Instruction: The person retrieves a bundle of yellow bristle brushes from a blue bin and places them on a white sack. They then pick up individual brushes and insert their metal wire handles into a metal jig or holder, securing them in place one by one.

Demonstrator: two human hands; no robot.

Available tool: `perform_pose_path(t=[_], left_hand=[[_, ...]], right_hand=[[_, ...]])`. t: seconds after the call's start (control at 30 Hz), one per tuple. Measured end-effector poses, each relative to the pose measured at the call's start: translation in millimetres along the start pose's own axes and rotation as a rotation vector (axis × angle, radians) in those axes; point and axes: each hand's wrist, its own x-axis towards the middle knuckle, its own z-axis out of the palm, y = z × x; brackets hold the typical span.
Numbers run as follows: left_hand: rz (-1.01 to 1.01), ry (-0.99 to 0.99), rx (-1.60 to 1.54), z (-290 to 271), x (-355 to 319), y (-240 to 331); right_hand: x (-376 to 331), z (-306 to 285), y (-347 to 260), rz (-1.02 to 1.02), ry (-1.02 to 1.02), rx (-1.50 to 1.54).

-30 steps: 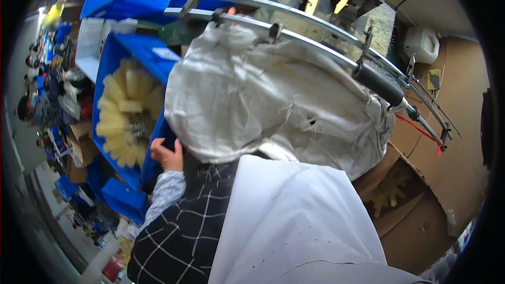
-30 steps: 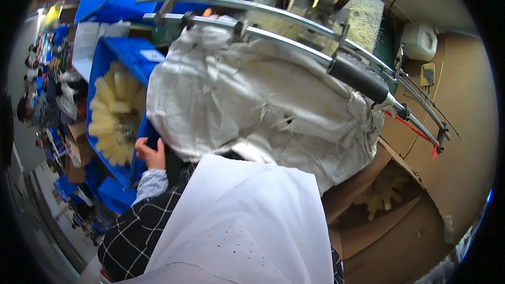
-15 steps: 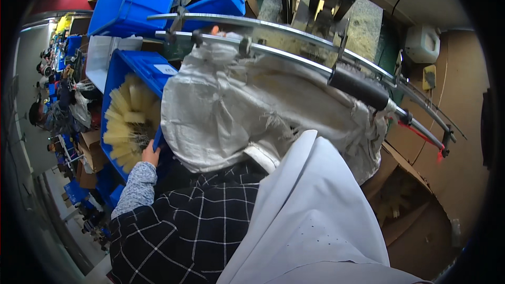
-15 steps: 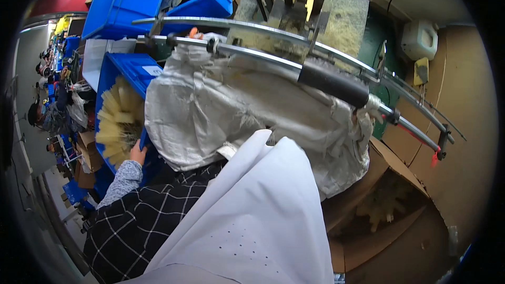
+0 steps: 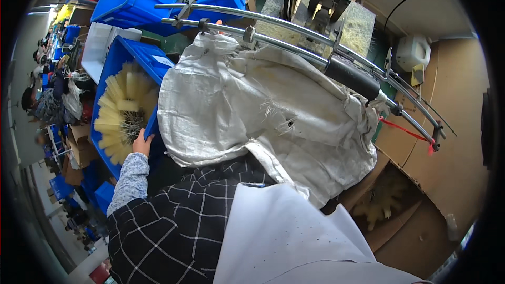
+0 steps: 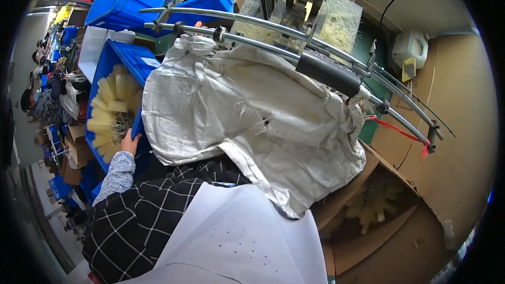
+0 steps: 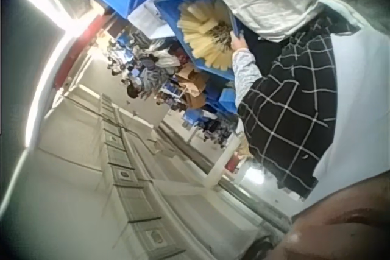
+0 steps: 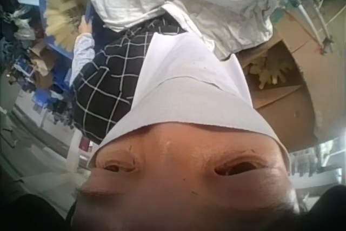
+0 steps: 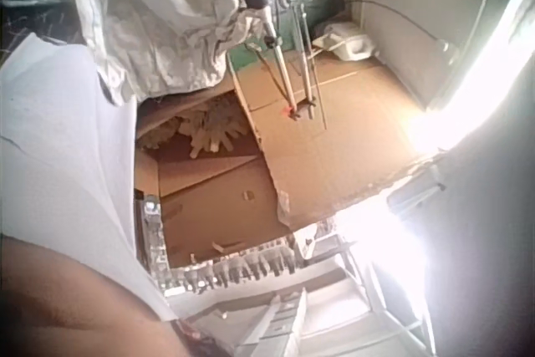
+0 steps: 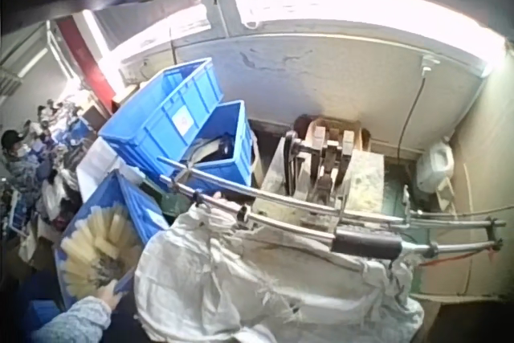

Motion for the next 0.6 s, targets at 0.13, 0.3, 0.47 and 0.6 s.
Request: perform_pose_path(t=[0.13, 0.3, 0.47, 0.6], left_hand=[[-0.043, -0.069, 0.05, 10.7, -5.0, -14.4], [0.016, -0.03, 0.089, 11.7, 0.8, -17.8], [0.106, -0.007, 0.012, 13.1, 1.8, -20.3], [0.524, 0.35, 0.127, 0.6, -32.7, 41.2]], right_hand=[[-1.4, -13.0, 10.3, 0.01, -0.047, -0.083], [-18.1, -13.9, 41.9, 0.006, -0.08, -0.141], [-40.6, -26.4, 67.7, -0.051, -0.201, -0.279], [-66.4, -79.4, 64.3, -0.136, -0.491, -0.56]])
